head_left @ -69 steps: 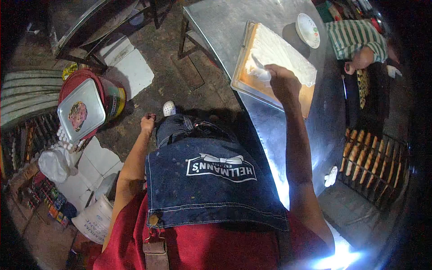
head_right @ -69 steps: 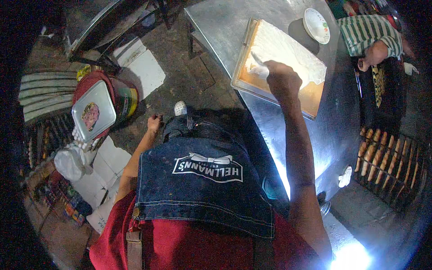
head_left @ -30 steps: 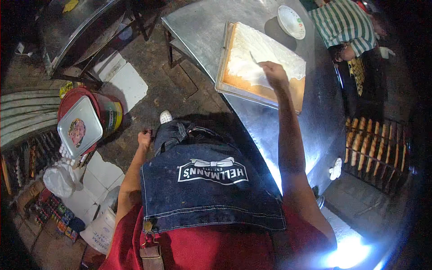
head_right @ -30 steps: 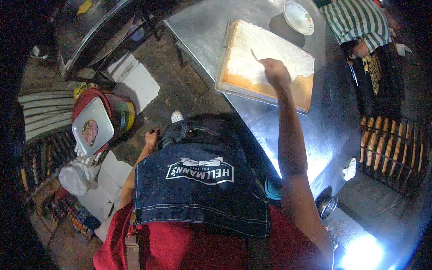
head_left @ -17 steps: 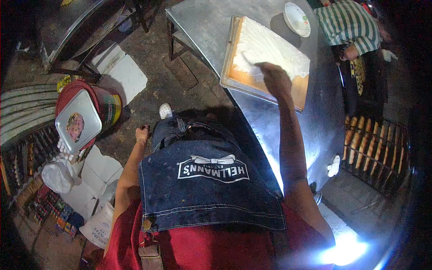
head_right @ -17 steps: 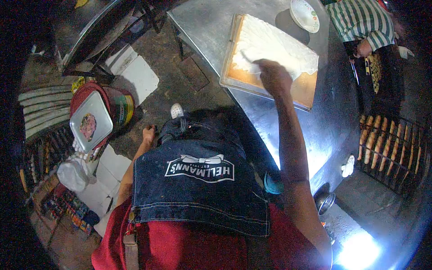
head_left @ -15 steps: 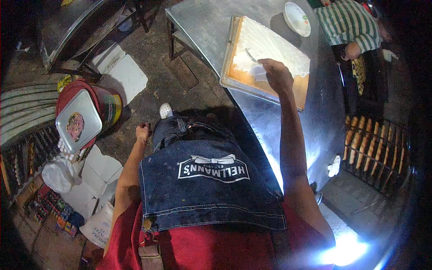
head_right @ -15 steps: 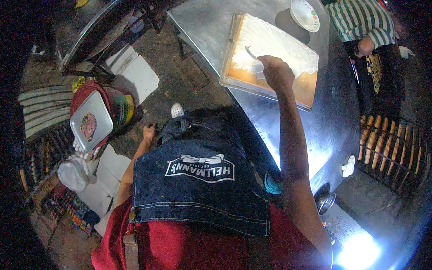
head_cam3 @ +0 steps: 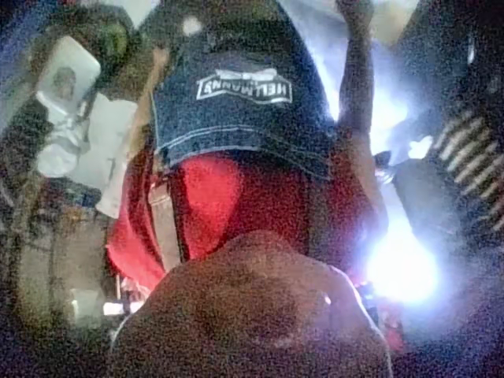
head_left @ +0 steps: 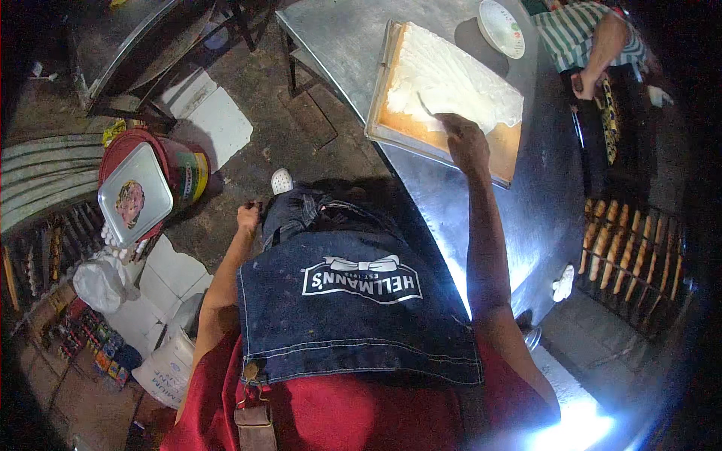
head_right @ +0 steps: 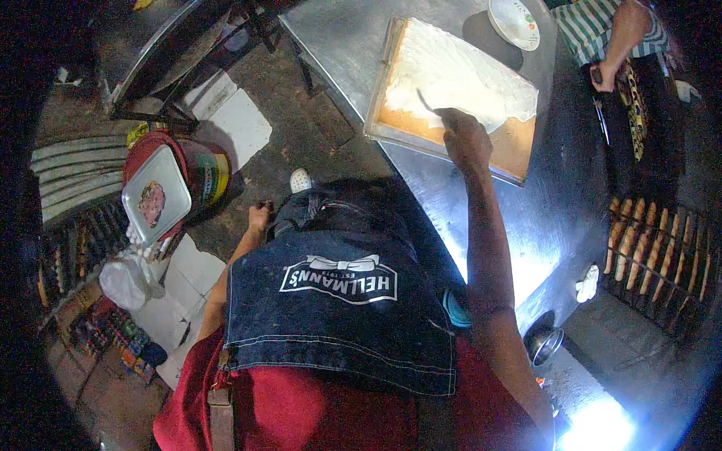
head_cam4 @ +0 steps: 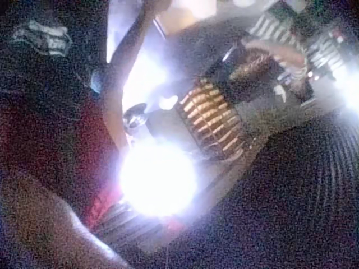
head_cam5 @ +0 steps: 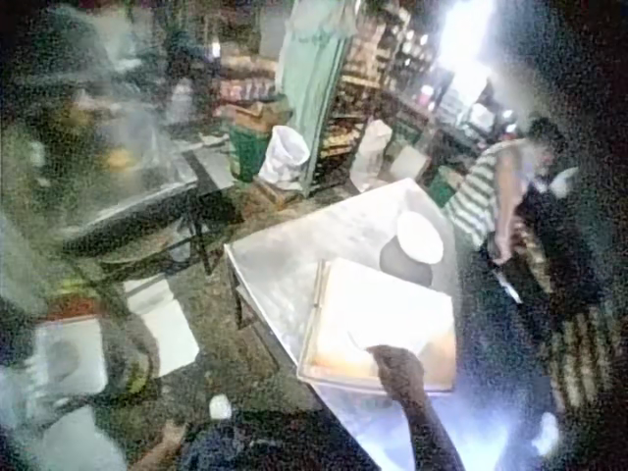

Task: Spreading a white creamy topping or icing onto a rectangular cake layer using a spoon.

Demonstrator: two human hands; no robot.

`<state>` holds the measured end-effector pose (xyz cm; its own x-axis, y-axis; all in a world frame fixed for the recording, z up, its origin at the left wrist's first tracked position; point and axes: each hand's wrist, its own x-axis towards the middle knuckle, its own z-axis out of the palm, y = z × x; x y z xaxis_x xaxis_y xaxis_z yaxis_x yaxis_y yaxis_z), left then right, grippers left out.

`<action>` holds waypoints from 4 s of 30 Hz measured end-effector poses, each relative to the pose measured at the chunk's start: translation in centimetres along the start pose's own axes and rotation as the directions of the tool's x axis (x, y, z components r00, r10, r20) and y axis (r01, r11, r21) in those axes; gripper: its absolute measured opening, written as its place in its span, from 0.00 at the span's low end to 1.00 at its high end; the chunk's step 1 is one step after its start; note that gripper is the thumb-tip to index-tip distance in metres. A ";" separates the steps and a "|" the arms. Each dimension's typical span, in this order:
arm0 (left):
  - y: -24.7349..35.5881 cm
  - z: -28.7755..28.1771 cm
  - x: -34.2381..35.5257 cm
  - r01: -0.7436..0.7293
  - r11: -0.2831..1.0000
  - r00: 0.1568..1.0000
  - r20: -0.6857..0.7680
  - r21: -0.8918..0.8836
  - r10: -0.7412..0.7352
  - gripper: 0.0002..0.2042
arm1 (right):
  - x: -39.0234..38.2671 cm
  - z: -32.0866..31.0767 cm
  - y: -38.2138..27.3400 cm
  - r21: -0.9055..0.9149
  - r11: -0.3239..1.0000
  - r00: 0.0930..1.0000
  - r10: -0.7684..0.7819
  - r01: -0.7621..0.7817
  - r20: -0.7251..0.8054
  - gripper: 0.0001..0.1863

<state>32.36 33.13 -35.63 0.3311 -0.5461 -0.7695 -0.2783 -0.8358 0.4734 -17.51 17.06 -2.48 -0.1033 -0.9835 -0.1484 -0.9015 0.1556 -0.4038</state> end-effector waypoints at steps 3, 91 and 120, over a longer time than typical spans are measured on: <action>-5.1 -0.2 2.2 -0.058 0.998 0.998 -0.041 -0.009 0.058 0.17 | -0.6 1.5 -2.8 -0.121 0.992 0.999 -0.035 0.038 0.024 0.15; -4.0 1.5 8.0 -0.149 0.961 0.988 -0.002 0.234 0.154 0.21 | -6.3 5.3 -2.6 0.240 0.970 0.975 0.101 -0.052 -0.197 0.18; -0.4 -1.7 3.7 -0.119 0.975 0.992 0.062 0.189 0.109 0.15 | -6.4 2.7 -13.5 -0.183 0.978 0.989 0.118 -0.100 0.087 0.18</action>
<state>35.26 31.35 -37.97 0.2420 -0.6290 -0.7387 -0.4806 -0.7391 0.4719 -3.59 21.54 1.52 -0.1719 -0.9466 -0.2726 -0.9482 0.2341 -0.2149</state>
